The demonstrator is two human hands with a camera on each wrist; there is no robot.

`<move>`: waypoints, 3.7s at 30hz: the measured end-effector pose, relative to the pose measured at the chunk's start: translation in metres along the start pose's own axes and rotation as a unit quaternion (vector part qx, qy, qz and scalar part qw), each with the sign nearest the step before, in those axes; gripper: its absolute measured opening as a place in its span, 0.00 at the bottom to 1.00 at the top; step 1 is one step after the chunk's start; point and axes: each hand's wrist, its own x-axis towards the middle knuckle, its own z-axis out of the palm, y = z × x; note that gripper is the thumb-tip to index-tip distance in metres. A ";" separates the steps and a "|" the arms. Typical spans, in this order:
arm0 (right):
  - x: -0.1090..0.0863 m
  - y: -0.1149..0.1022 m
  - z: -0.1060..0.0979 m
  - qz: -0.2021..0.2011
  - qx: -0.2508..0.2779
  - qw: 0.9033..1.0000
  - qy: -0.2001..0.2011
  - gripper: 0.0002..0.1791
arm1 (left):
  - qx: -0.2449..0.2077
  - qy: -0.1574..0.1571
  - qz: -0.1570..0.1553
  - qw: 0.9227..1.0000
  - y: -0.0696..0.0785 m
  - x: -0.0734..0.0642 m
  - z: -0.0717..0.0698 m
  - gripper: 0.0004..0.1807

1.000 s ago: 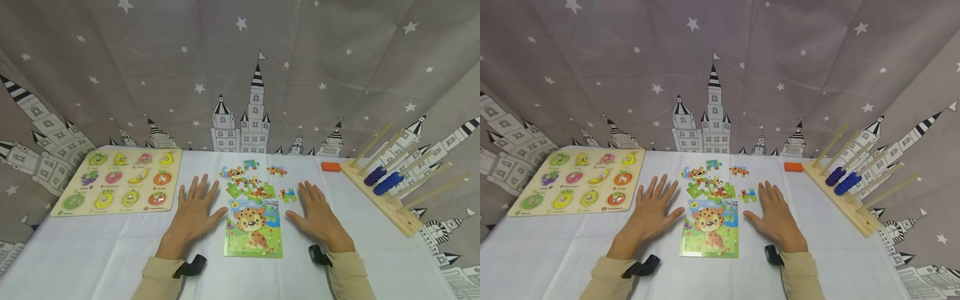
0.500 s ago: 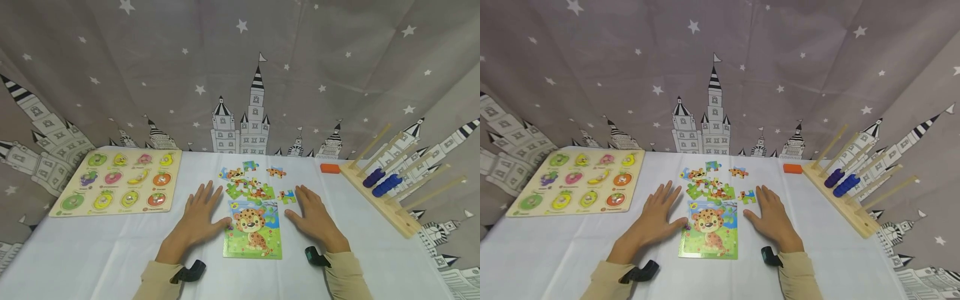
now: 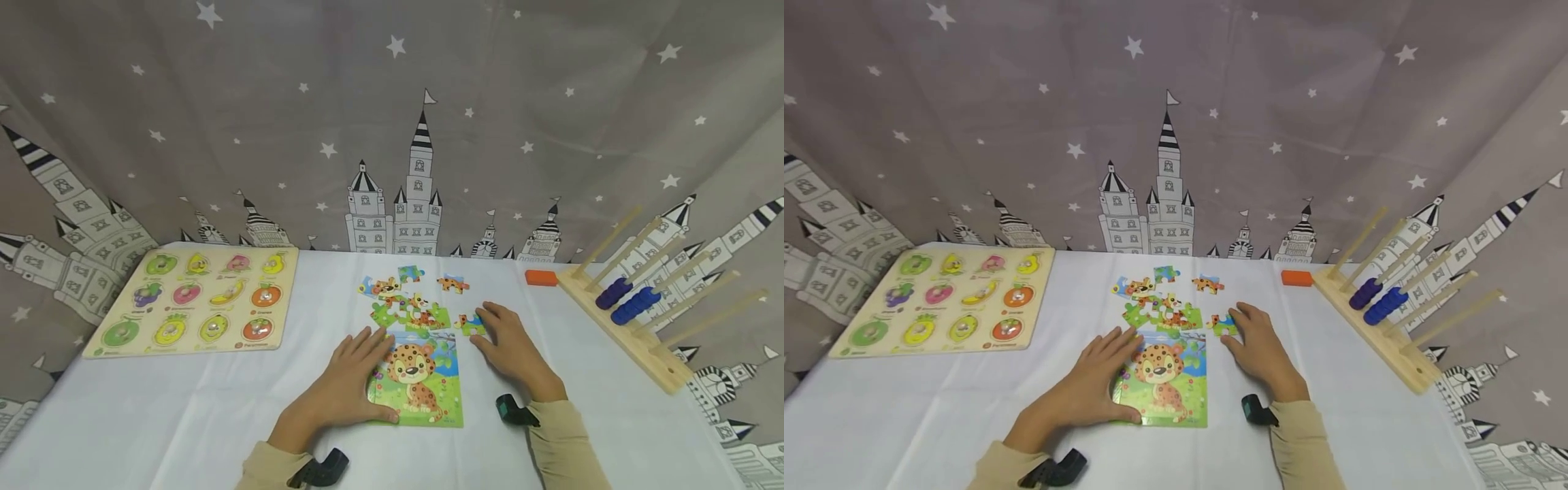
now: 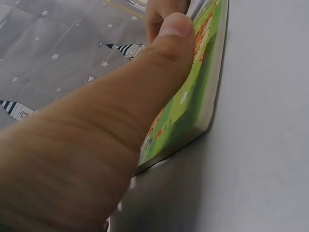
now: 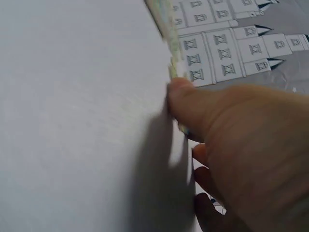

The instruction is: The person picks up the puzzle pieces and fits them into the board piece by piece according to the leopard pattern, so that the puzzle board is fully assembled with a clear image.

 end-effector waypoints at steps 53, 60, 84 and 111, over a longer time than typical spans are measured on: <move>-0.023 -0.045 0.011 -0.020 0.123 0.987 -0.098 0.06 | -0.033 0.197 -0.040 0.979 0.052 0.022 0.037 0.03; -0.019 -0.035 0.012 -0.024 0.152 0.985 -0.076 0.05 | -0.036 0.206 -0.046 0.977 0.054 0.024 0.037 0.04; 0.040 -0.035 0.022 0.003 0.098 0.995 0.000 0.28 | -0.043 0.210 -0.045 0.976 0.053 0.019 0.042 0.05; -0.035 -0.025 0.027 -0.025 0.275 0.959 -0.069 0.10 | -0.037 0.209 -0.045 0.976 0.052 0.023 0.037 0.03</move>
